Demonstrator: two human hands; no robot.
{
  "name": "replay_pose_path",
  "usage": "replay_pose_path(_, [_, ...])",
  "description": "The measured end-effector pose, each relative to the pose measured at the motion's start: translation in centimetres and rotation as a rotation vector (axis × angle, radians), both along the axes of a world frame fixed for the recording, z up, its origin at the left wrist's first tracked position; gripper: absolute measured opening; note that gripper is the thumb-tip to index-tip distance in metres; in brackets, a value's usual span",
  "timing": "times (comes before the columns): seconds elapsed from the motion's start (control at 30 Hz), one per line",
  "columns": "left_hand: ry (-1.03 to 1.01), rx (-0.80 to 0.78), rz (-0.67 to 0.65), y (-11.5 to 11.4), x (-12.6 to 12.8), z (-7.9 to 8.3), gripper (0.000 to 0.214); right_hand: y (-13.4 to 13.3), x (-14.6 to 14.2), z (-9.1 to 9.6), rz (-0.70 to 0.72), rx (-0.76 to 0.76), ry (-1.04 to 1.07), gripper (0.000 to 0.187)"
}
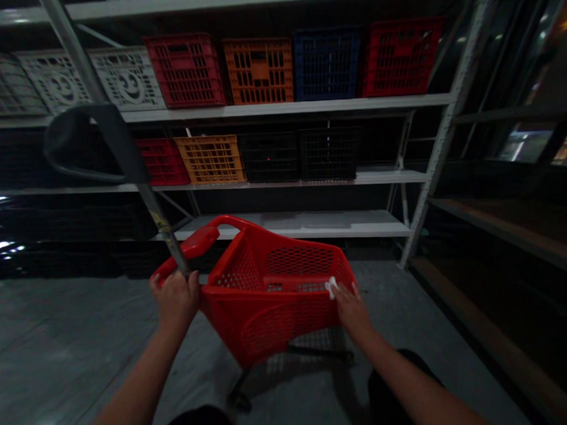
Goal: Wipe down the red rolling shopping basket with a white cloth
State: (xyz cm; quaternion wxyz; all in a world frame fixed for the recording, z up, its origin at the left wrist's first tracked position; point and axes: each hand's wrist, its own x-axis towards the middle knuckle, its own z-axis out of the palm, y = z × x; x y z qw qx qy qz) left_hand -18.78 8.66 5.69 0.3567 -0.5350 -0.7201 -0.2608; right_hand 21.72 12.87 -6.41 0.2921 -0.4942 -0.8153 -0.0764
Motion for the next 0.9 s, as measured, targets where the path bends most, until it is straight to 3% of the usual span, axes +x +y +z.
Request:
replay_pose_path(0.07, [-0.012,-0.010,0.002,0.1,-0.3,0.0,0.034,0.1,1.3,-0.2,-0.051,-0.034,0.009,0.050])
replay_pose_path(0.13, [-0.011,-0.021,0.011,0.2,-0.4,0.0,0.034,0.0,-0.2,0.0,-0.033,-0.057,0.033,0.047])
replay_pose_path(0.37, [0.005,-0.027,0.021,0.1,-0.4,0.1,0.034,-1.2,-17.3,3.1,0.302,-0.002,0.154,0.046])
replay_pose_path(0.47, [0.008,-0.017,0.001,0.1,-0.8,0.1,0.034,-1.3,-20.0,4.0,0.367,-0.003,0.139,0.044])
replay_pose_path(0.57, [0.001,-0.035,-0.003,0.1,-1.6,0.1,0.034,-1.1,-16.6,3.6,0.350,-0.028,0.096,0.045])
replay_pose_path(0.8, [-0.062,-0.118,0.017,0.8,-3.9,0.1,0.036,-0.3,-1.0,0.5,0.139,-0.018,0.022,0.052])
replay_pose_path(0.9, [-0.096,-0.126,0.040,1.1,-4.3,0.8,0.041,-0.4,2.3,0.2,0.087,-0.041,0.021,0.053])
